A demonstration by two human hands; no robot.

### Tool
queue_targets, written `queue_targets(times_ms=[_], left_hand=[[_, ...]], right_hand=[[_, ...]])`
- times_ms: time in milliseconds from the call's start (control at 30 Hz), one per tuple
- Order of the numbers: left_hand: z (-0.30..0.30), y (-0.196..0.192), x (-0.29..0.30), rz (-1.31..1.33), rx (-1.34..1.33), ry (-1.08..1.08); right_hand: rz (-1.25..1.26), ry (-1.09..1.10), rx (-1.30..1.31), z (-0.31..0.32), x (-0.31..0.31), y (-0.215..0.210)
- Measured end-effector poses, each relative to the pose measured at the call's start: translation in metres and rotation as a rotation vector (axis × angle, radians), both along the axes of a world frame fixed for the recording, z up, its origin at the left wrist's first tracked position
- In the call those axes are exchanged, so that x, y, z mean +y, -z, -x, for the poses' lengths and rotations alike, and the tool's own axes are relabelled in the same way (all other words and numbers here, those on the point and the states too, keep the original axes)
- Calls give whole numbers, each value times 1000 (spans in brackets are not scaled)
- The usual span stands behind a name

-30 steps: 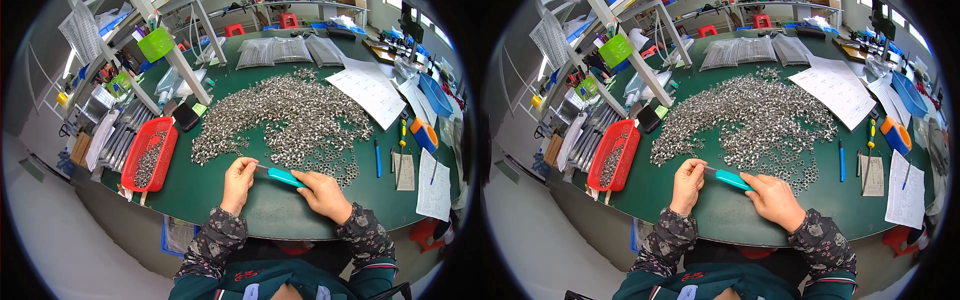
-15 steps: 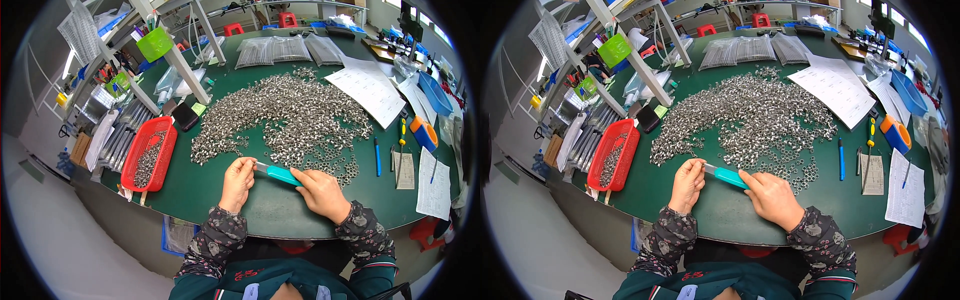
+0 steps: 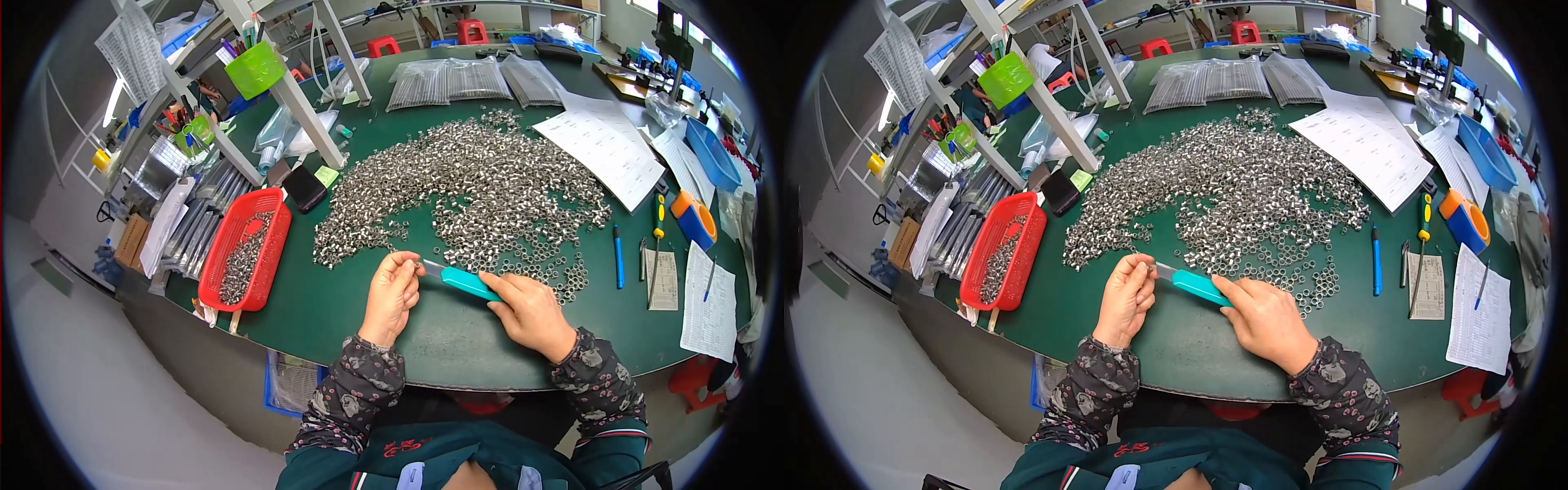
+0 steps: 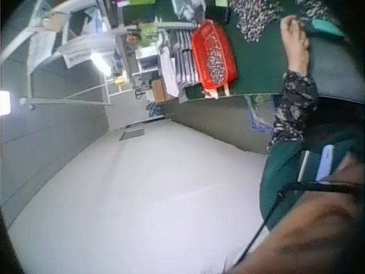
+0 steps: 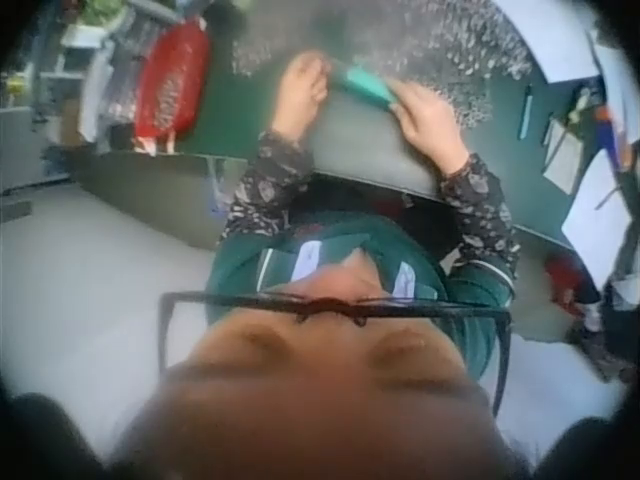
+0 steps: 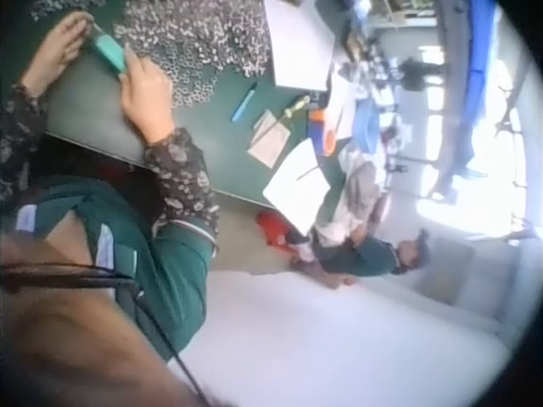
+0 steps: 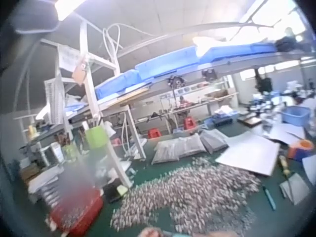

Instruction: Inspecting and cleaning small metal hardware components using a sanding block and a utility knife at a workshop bench.

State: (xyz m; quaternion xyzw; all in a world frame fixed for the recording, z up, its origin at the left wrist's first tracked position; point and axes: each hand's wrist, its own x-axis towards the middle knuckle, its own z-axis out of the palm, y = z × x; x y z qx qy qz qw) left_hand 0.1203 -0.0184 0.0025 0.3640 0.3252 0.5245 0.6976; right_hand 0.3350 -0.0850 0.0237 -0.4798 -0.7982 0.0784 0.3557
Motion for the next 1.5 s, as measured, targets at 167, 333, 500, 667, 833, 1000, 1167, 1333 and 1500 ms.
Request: queue_targets(times_ms=[167, 333, 500, 667, 833, 1000, 1167, 1333, 1500], left_hand=[[1, 4, 1, -13, -13, 2], [1, 2, 0, -1, -8, 27], [0, 2, 0, -10, 58, 0], [0, 3, 0, -54, 137, -2], [3, 7, 2, -49, 118, 17], [3, 6, 3, 29, 54, -2], [3, 3, 0, 34, 57, -14], [2, 4, 0, 20, 65, 35], [2, 2, -2, 8, 29, 63]], right_hand=[[57, -26, 20, 0, 0, 0], [106, -43, 46, 0, -1, -2], [199, -89, 94, -3, 1, 1], [194, -70, 74, -4, 1, -3], [-112, 0, -83, 1, 0, -2], [-208, 52, 20, -5, 3, -3], [-124, 13, -40, -1, 1, -3], [-69, -65, -12, -1, 0, -3], [-83, -70, 19, -1, 1, -4]])
